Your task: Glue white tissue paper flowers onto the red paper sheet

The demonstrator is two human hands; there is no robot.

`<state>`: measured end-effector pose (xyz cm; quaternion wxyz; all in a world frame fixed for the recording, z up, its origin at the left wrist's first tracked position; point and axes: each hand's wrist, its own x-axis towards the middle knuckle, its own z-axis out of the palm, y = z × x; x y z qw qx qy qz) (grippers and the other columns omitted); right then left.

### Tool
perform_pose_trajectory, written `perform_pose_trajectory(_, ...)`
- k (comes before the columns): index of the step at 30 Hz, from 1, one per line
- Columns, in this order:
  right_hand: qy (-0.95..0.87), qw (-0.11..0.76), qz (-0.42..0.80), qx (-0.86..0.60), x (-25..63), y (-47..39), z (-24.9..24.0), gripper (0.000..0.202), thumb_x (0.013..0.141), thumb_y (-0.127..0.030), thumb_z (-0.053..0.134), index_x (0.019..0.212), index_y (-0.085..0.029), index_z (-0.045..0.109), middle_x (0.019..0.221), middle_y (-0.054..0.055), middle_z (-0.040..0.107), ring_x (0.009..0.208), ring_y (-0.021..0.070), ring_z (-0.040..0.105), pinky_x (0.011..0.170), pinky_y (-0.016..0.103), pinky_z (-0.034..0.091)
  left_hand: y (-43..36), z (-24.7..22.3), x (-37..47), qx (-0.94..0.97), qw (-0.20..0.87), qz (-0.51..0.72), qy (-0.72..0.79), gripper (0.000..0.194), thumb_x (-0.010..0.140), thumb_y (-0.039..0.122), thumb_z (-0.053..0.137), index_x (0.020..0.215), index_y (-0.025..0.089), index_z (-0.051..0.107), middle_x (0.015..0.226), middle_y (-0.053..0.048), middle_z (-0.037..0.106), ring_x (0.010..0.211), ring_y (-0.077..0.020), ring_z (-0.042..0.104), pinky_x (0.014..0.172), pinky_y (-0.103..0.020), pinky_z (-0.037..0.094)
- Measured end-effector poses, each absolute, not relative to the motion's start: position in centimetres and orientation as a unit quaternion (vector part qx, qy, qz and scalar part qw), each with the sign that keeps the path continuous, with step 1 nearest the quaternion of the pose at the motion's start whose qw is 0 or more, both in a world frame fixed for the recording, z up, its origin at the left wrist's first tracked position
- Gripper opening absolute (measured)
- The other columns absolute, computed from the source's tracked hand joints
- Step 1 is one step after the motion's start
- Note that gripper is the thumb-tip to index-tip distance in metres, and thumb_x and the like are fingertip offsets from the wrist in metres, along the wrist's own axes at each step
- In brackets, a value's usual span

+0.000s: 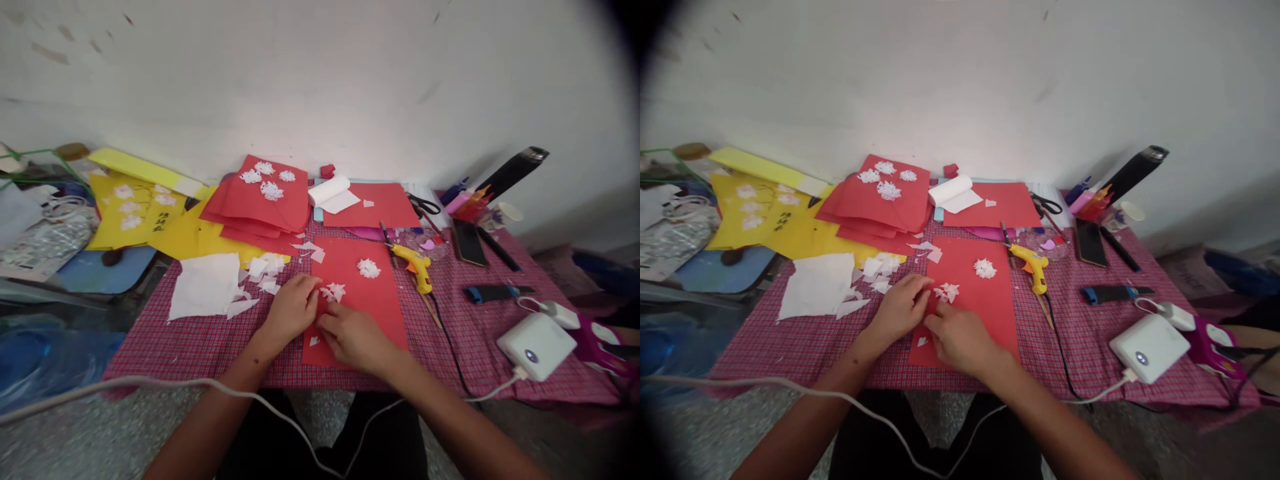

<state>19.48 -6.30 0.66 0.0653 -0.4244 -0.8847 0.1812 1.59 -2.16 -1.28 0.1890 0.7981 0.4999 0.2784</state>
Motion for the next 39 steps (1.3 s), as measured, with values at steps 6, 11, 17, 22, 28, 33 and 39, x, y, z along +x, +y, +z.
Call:
perform_pose_trajectory(6, -0.808, 0.202, 0.286, -0.474, 20.0, -6.2, -0.2, 0.016, 0.091, -0.015, 0.053, 0.087, -0.018, 0.068, 0.090, 0.007, 0.067, 0.081, 0.0194, 0.060, 0.074, 0.031, 0.044, -2.2, -1.1, 1.6, 0.782, 0.205, 0.317, 0.495, 0.023, 0.092, 0.011, 0.050, 0.109, 0.016, 0.064, 0.107, -0.009, 0.066, 0.101, -0.0218, 0.062, 0.093, -0.038, 0.050)
perform_pose_trajectory(11, -0.496, 0.390, 0.570, -0.526, 20.7, -6.0, -0.2, 0.010, 0.083, -0.029, 0.069, 0.086, -0.020, 0.069, 0.070, -0.002, 0.062, 0.056, 0.0115, 0.051, 0.055, 0.024, 0.041, -2.7, -0.3, 1.8, 0.769, 0.280, 0.362, 0.447, 0.014, 0.088, 0.014, 0.058, 0.097, 0.019, 0.067, 0.095, -0.004, 0.069, 0.090, -0.0185, 0.063, 0.084, -0.033, 0.050)
perform_pose_trajectory(17, -0.391, 0.447, 0.636, -0.494, 20.6, -6.0, -0.1, 0.017, 0.078, -0.031, 0.078, 0.086, -0.017, 0.072, 0.064, -0.002, 0.062, 0.052, 0.0086, 0.048, 0.049, 0.021, 0.037, -3.1, 0.5, 1.8, 0.786, 0.363, 0.339, 0.368, 0.016, 0.082, 0.010, 0.062, 0.094, 0.018, 0.068, 0.092, -0.002, 0.070, 0.085, -0.0160, 0.062, 0.079, -0.029, 0.047)
perform_pose_trajectory(22, -0.411, 0.445, 0.621, -0.497, 20.5, -6.1, -0.3, 0.015, 0.079, -0.030, 0.076, 0.086, -0.018, 0.071, 0.068, -0.003, 0.063, 0.053, 0.0087, 0.050, 0.050, 0.021, 0.040, -3.1, 0.8, 1.9, 0.777, 0.368, 0.332, 0.387, 0.011, 0.086, 0.013, 0.060, 0.089, 0.019, 0.069, 0.086, -0.001, 0.069, 0.082, -0.0154, 0.061, 0.077, -0.028, 0.046)
perform_pose_trajectory(28, -0.460, 0.427, 0.590, -0.507, 20.8, -6.0, 0.0, 0.013, 0.081, -0.031, 0.071, 0.089, -0.020, 0.069, 0.075, -0.002, 0.065, 0.055, 0.0106, 0.053, 0.053, 0.024, 0.044, -3.1, 0.9, 2.1, 0.754, 0.389, 0.330, 0.412, 0.012, 0.088, 0.016, 0.058, 0.086, 0.019, 0.069, 0.083, -0.001, 0.069, 0.080, -0.0153, 0.062, 0.076, -0.027, 0.046)
perform_pose_trajectory(33, -0.656, 0.405, 0.433, -0.467, 21.7, -5.9, 0.4, 0.030, 0.087, -0.018, 0.062, 0.116, -0.025, 0.065, 0.110, 0.005, 0.070, 0.089, 0.0177, 0.064, 0.081, 0.033, 0.051, -3.0, 1.0, 1.8, 0.723, 0.467, 0.328, 0.390, 0.014, 0.089, 0.017, 0.055, 0.088, 0.017, 0.069, 0.086, -0.001, 0.069, 0.081, -0.0149, 0.061, 0.077, -0.026, 0.046)
perform_pose_trajectory(39, -0.799, 0.288, 0.362, -0.384, 22.7, -5.8, 2.8, 0.040, 0.092, -0.011, 0.058, 0.128, -0.027, 0.060, 0.116, 0.006, 0.068, 0.099, 0.0184, 0.063, 0.088, 0.033, 0.049, -2.9, 0.7, 1.5, 0.698, 0.569, 0.263, 0.345, 0.012, 0.087, 0.021, 0.057, 0.085, 0.014, 0.066, 0.074, 0.002, 0.060, 0.068, -0.0114, 0.053, 0.065, -0.023, 0.041)
